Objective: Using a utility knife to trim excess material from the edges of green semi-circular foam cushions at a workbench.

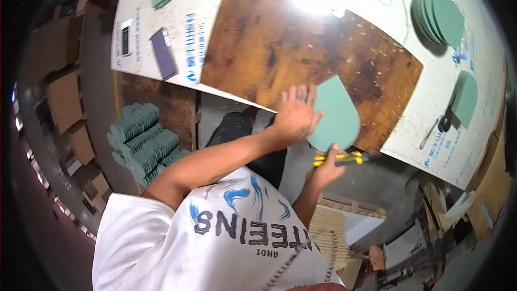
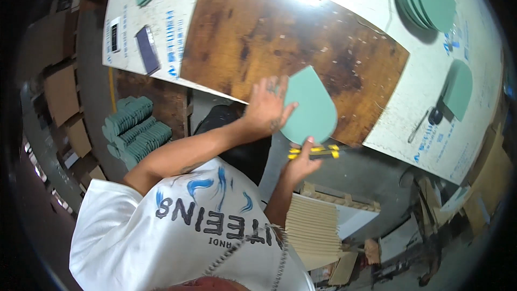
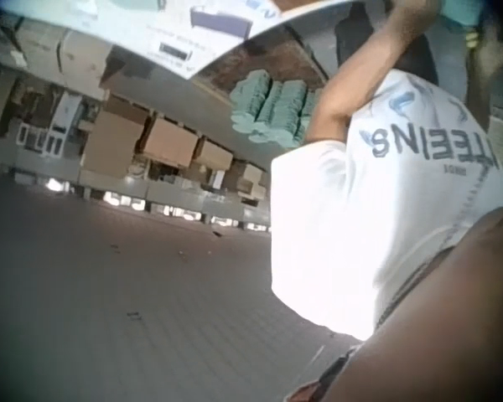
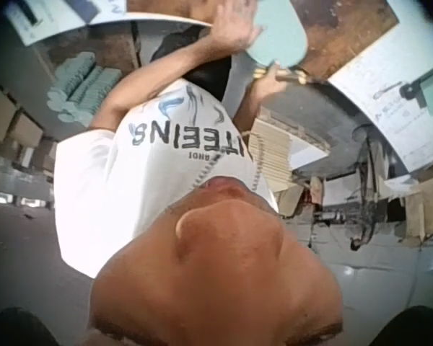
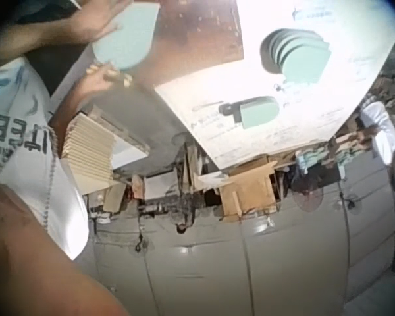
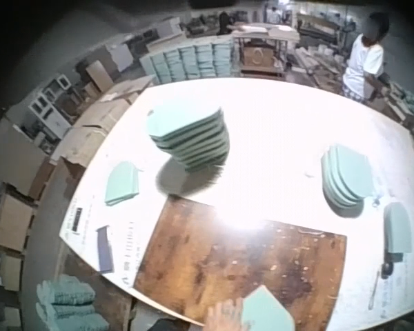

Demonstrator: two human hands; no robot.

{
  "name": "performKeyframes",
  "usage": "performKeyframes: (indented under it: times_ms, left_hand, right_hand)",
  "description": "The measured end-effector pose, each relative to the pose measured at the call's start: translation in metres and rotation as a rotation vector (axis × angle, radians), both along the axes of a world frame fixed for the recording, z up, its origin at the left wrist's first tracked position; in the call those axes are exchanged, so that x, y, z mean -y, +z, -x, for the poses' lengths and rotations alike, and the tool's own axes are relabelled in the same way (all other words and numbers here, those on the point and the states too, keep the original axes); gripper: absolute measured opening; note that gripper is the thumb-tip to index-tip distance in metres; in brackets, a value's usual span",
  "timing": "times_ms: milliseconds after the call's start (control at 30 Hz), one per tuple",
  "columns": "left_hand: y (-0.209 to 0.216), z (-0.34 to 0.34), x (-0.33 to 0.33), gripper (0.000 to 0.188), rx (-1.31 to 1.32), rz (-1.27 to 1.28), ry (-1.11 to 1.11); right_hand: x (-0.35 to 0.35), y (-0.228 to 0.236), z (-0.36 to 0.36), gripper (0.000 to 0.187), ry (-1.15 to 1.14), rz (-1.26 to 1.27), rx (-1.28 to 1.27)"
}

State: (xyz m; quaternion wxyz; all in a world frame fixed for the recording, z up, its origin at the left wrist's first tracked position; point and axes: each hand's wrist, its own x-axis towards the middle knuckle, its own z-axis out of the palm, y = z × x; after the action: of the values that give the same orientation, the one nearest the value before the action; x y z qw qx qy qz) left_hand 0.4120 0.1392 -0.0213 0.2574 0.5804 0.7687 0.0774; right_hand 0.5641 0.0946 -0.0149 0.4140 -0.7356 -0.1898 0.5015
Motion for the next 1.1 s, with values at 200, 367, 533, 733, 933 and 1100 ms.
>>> performKeyframes:
  times_ms: [200,367,533,733,933,1100]
  left_hand:
    - [0.044,0.043,0.025,0.086,0.478,-0.256,-0.328]
    - [0.033,0.103,0.006,0.061,0.992,-0.306,0.258]
    - [-0.023,0.178,-0.034,0.047,0.485,-0.394,0.244]
    - [-0.051,0.141,-0.054,0.061,0.069,-0.352,0.117]
    - [-0.071,0.144,-0.071,0.053,-0.273,-0.500,-0.080]
    - [-0.070,0.159,-0.068,0.048,-0.262,-0.479,-0.042]
  right_hand:
    - [-0.025,0.078,0.044,0.018,0.212,-0.311,-0.100]
    - [-0.051,0.070,0.096,0.024,0.491,-0.380,-0.511]
    - [-0.057,0.000,0.074,0.034,0.564,-0.419,0.490]
    - [-0.055,-0.020,0.079,0.037,0.707,-0.543,0.543]
    - [-0.036,-0.028,0.085,0.036,0.601,-0.335,-0.181]
    - [-0.030,-0.029,0.065,0.040,0.681,-0.215,0.213]
